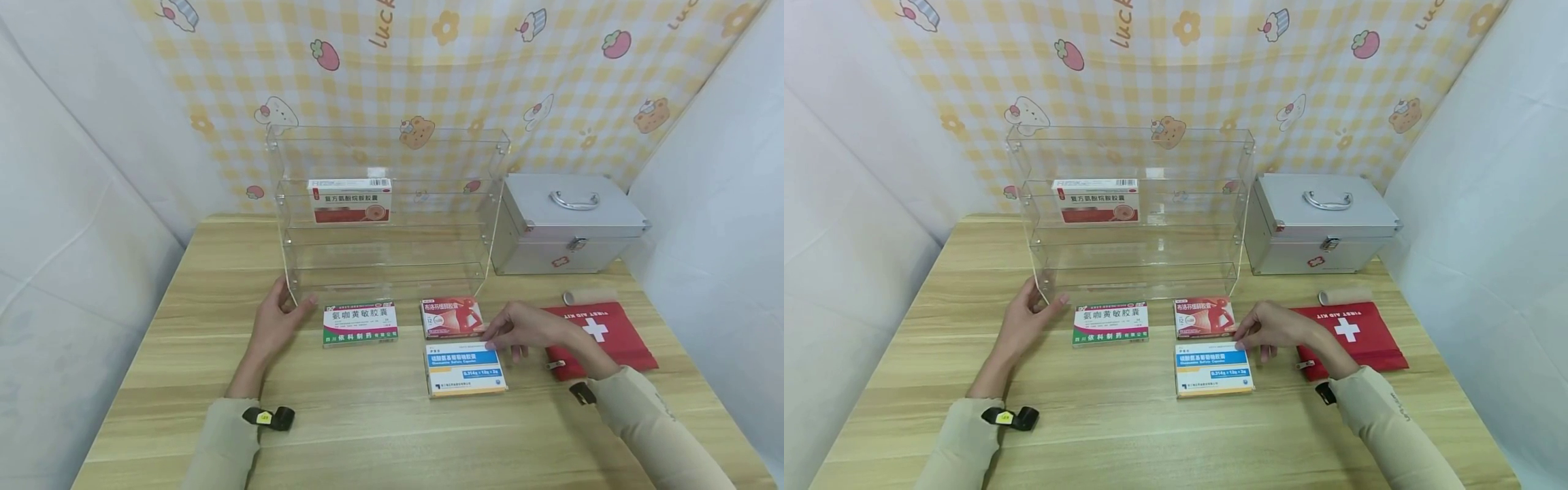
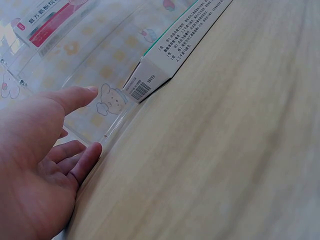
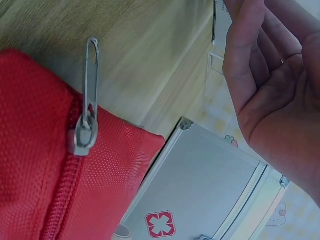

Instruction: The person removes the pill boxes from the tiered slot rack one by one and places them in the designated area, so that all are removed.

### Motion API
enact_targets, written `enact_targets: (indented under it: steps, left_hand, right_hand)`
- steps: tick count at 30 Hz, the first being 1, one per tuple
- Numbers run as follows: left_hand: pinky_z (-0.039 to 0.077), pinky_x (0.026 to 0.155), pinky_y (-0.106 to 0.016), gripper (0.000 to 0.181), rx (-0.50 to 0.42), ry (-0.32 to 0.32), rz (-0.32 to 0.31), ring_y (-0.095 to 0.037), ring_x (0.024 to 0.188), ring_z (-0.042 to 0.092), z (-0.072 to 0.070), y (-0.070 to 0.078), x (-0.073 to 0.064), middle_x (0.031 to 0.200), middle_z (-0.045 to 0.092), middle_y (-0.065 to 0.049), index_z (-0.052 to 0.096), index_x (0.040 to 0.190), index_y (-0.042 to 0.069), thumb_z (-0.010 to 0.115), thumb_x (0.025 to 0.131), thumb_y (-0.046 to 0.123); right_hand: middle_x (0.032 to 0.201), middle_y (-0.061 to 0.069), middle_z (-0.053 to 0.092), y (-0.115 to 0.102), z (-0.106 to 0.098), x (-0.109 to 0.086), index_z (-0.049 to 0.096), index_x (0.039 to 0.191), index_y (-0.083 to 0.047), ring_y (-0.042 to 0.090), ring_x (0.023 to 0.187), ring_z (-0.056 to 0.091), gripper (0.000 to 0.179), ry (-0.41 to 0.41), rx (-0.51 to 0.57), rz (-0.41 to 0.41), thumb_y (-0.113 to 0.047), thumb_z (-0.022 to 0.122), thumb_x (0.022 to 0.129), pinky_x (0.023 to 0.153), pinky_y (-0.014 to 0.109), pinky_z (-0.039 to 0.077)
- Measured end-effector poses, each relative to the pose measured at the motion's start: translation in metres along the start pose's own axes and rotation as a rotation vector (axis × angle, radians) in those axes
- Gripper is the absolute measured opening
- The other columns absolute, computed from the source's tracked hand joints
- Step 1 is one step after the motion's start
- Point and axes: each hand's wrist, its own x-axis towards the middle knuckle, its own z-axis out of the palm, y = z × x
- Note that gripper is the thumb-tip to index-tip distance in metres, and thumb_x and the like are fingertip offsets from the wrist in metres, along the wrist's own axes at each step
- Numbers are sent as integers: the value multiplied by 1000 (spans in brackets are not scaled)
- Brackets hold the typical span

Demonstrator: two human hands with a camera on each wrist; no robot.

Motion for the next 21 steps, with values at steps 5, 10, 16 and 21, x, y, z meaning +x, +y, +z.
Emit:
enact_targets:
  steps: [5, 10, 16, 21]
  left_hand:
    - [51, 83, -44, 77, 3, 3, 7, -30, 109, 59, 0, 0, 0, 150, 41, -14, 31, 154, 22, 69, 91, 44]
    - [50, 82, -42, 77, 21, 4, 17, -29, 109, 59, 0, 1, -1, 150, 41, -14, 31, 154, 21, 68, 91, 44]
    - [52, 78, -39, 77, 31, 7, 9, -28, 100, 62, 0, 1, -1, 150, 42, -13, 31, 154, 22, 68, 91, 44]
    - [51, 80, -41, 76, 27, 10, 9, -29, 104, 61, 0, 1, -1, 149, 42, -14, 31, 154, 21, 68, 92, 43]
  right_hand:
    - [104, -4, 72, 1, 0, 0, 76, 109, -18, 29, 56, 66, 22, 0, -13, 8, -23, 76, 88, 50, 34, 54]
    - [102, -4, 72, 1, 0, 1, 76, 109, -18, 30, 56, 66, 21, -3, -9, 6, -23, 75, 88, 50, 35, 54]
    - [99, -3, 72, 1, 0, 0, 76, 108, -17, 29, 56, 66, 20, -2, -15, 4, -21, 74, 89, 51, 36, 54]
    - [98, -2, 72, 2, 0, -1, 76, 110, -15, 30, 57, 66, 23, -3, -4, -1, -23, 75, 89, 51, 35, 54]
